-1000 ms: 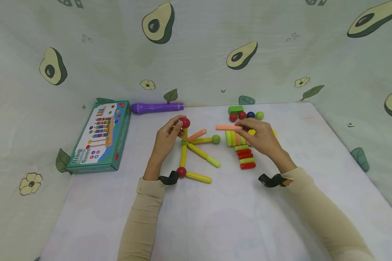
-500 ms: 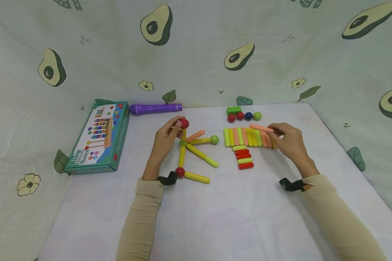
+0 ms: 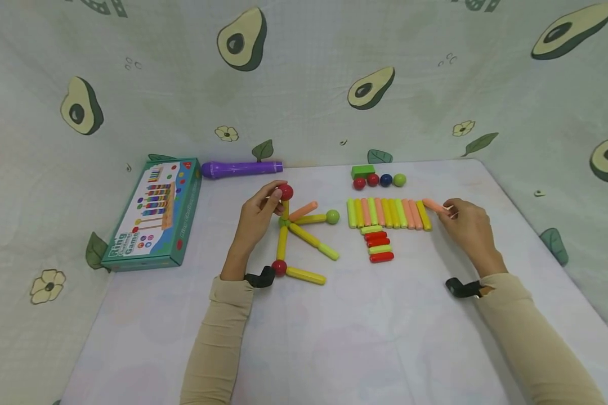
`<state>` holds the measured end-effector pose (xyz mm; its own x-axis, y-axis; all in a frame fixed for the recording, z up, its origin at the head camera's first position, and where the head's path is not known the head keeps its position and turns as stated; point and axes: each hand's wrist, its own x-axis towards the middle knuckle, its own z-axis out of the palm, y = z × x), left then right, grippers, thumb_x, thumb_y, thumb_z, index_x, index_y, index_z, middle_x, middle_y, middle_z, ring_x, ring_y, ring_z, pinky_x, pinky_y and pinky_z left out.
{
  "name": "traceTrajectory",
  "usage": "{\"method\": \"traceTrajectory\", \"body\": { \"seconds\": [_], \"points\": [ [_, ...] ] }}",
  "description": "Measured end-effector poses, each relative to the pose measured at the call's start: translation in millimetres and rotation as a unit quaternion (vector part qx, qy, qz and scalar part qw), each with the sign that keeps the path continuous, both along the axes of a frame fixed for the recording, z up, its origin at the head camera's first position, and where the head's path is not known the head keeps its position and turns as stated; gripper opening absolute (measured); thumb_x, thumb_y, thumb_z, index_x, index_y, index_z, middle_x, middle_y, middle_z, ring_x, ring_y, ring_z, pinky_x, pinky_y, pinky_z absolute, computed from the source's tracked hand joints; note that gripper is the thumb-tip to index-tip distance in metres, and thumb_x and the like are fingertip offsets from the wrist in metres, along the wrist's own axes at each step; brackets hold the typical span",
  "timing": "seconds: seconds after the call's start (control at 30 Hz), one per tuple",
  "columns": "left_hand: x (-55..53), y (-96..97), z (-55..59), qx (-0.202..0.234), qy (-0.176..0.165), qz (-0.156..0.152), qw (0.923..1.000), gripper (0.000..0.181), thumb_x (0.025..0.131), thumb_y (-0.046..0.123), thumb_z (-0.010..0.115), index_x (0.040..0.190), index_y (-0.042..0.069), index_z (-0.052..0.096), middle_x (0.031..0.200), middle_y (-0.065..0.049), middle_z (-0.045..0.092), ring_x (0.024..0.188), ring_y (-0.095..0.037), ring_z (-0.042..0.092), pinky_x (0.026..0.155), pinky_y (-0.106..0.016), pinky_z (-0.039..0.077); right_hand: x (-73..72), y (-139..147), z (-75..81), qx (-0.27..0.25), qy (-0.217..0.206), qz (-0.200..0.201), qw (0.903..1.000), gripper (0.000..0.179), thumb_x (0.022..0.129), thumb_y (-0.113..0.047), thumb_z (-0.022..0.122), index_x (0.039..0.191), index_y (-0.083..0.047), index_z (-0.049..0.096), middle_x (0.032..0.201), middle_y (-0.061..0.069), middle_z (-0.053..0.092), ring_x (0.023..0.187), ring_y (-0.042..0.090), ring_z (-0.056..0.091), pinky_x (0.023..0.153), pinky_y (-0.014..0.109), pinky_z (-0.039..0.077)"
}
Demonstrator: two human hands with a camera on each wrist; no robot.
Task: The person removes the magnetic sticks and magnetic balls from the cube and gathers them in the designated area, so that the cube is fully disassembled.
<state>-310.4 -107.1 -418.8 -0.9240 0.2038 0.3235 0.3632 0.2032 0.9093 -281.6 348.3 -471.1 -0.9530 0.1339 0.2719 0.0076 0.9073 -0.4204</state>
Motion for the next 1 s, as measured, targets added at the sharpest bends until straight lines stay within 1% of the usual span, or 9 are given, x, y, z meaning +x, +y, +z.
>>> {"method": "traceTrajectory", "body": {
  "seconds": [0.1,0.17,0.23,0.33,0.4,0.63,0.73,0.87,1.0],
  "points": [
    [-0.9,0.1,0.4,0.003,-0.002,-0.002,1.0,0.035,0.107,0.016,0.049,0.137,0.001,0.058,0.114,-0.02,0.065,0.089,-0.04,0.062,0.084,-0.048,0.056,-0.3,4.8,1.3,-0.011,-0.08,0.022,0.9965,0.032,0.098,-0.022,0.064,0.115,0.005,0.062,0.103,0.027,0.065,0.09,0.04,0.059,0.072,0.052,0.048],
    [-8.1,-1.4,-8.3,0.007,0.0,-0.003,1.0,0.035,0.107,0.023,0.05,0.137,0.006,0.06,0.114,-0.016,0.065,0.088,-0.037,0.063,0.083,-0.046,0.056,0.1,6.1,4.3,-0.024,-0.128,0.034,0.9909,0.039,0.1,-0.029,0.061,0.118,0.005,0.062,0.108,0.027,0.064,0.096,0.041,0.057,0.077,0.054,0.048],
    [-15.5,-2.4,-16.9,0.005,-0.004,-0.006,1.0,0.038,0.106,0.032,0.051,0.137,0.013,0.061,0.114,-0.011,0.066,0.087,-0.033,0.064,0.083,-0.046,0.056,1.6,5.3,8.5,-0.034,-0.14,0.042,0.9887,0.042,0.102,-0.033,0.058,0.119,0.005,0.063,0.111,0.027,0.063,0.1,0.041,0.056,0.079,0.054,0.047],
    [-25.4,-4.2,-29.3,-0.013,-0.012,-0.006,0.9998,0.042,0.1,0.045,0.058,0.137,0.026,0.061,0.115,-0.002,0.065,0.087,-0.026,0.065,0.08,-0.041,0.056,5.2,-4.3,17.1,-0.039,-0.097,0.039,0.9937,0.037,0.102,-0.026,0.057,0.117,0.006,0.065,0.109,0.026,0.063,0.098,0.04,0.056,0.077,0.051,0.047],
    [-24.6,-4.6,-28.4,-0.03,-0.015,-0.002,0.9994,0.045,0.096,0.045,0.065,0.138,0.029,0.059,0.117,-0.001,0.064,0.089,-0.024,0.065,0.079,-0.04,0.055,6.2,-17.5,23.0,-0.04,-0.06,0.045,0.9964,0.031,0.101,-0.019,0.058,0.115,0.007,0.066,0.107,0.025,0.063,0.095,0.039,0.056,0.076,0.05,0.047],
    [-24.9,-7.2,-30.3,-0.036,0.015,0.022,0.999,0.049,0.093,0.015,0.073,0.138,0.027,0.06,0.118,-0.004,0.066,0.086,-0.019,0.063,0.073,-0.029,0.053,-3.5,-88.2,37.9,-0.055,-0.01,0.121,0.9911,0.022,0.1,-0.013,0.061,0.115,0.002,0.068,0.111,0.018,0.065,0.093,0.032,0.058,0.079,0.049,0.054],
    [-24.7,-6.7,-32.1,-0.035,0.012,0.027,0.999,0.048,0.094,0.011,0.072,0.138,0.025,0.06,0.12,-0.004,0.065,0.086,-0.019,0.063,0.073,-0.026,0.054,-11.5,-121.1,43.1,-0.062,0.02,0.193,0.9791,0.018,0.099,-0.013,0.064,0.112,-0.002,0.07,0.106,0.011,0.067,0.092,0.027,0.06,0.079,0.046,0.055],
    [-22.3,-5.5,-33.8,-0.033,0.005,0.034,0.9988,0.045,0.094,0.011,0.072,0.136,0.022,0.061,0.121,-0.004,0.066,0.088,-0.018,0.063,0.075,-0.024,0.055,-23.4,-165.3,52.0,-0.081,0.051,0.289,0.9525,0.017,0.097,-0.011,0.067,0.111,-0.003,0.07,0.103,0.007,0.067,0.092,0.022,0.061,0.08,0.043,0.056],
    [-20.5,-3.4,-34.7,-0.026,0.003,0.039,0.9989,0.042,0.094,0.013,0.073,0.134,0.019,0.063,0.117,-0.005,0.067,0.089,-0.019,0.064,0.078,-0.024,0.056,-36.2,-203.8,57.6,-0.093,0.066,0.343,0.9323,0.025,0.096,-0.013,0.069,0.119,-0.002,0.066,0.107,0.009,0.067,0.093,0.021,0.063,0.082,0.04,0.057]
  ]
}}
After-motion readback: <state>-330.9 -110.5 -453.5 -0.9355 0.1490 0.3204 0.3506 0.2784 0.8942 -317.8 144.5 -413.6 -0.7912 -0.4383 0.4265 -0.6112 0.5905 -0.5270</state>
